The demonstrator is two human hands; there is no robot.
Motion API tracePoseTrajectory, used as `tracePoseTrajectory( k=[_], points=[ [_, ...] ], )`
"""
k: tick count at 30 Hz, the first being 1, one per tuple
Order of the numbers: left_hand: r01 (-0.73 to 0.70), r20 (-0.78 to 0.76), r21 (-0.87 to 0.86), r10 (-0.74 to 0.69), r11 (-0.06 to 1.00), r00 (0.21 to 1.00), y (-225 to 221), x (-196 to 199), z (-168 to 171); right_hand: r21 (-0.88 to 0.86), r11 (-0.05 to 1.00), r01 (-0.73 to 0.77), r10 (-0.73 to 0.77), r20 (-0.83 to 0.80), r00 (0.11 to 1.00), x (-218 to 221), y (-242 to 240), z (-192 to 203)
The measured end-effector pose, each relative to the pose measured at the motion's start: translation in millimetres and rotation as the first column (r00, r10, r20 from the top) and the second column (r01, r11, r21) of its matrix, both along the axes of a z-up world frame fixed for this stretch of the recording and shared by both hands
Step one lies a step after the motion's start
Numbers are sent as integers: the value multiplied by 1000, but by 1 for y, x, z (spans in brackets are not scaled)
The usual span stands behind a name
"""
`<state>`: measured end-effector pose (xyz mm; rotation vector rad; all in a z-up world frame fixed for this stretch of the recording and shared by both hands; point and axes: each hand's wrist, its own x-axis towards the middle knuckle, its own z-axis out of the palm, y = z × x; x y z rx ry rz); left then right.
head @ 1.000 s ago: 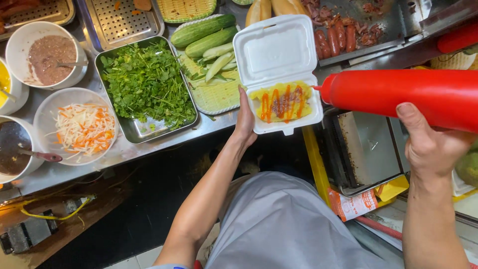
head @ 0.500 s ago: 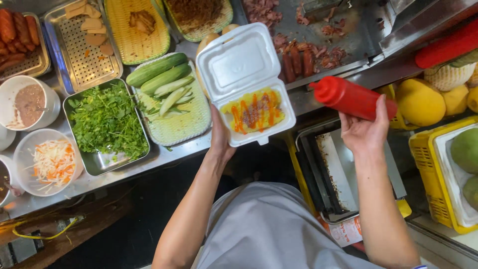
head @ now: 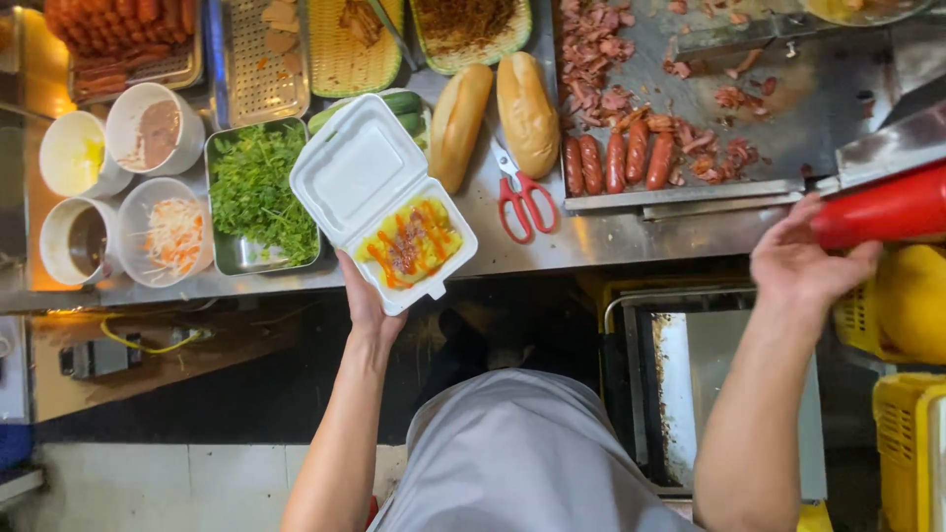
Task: Preparing a meal in a foam takeout container with yellow rice and various toppings.
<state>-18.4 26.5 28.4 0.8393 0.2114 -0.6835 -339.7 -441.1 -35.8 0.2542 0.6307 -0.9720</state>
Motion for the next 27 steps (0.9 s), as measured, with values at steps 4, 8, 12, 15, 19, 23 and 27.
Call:
tracePoseTrajectory(
  k=[4, 8, 12, 15, 19, 23, 27],
  points=[
    [-43, 26, 104, 41, 994, 999, 5, -10, -5, -399, 662, -635, 326, -610, 722, 111, 126, 5],
    [31, 42, 129, -37, 991, 998, -8, -15, -10, -304, -160, -939, -402, -849, 343, 190, 203, 17],
    [146, -4, 121, -147, 982, 989, -29, -10, -41, 37, -249, -968, -749, -641, 168, 203, 214, -5],
    [193, -13, 130, -193, 973, 981, -55, -2, -44, 139, -328, -934, -529, -846, 60, 168, 215, 51],
    [238, -61, 149, -232, 960, 971, -78, 0, -75, 182, -325, -928, -34, -983, -181, 80, 192, 33],
    [210, -25, 257, -210, 944, 977, -86, 5, -103, 86, 14, -996, 373, -925, -75, 2, 198, 46],
    [227, 45, 779, -413, 584, 909, -74, 19, -74, -18, 253, -967, 378, -919, 116, -3, 224, 73]
  ],
)
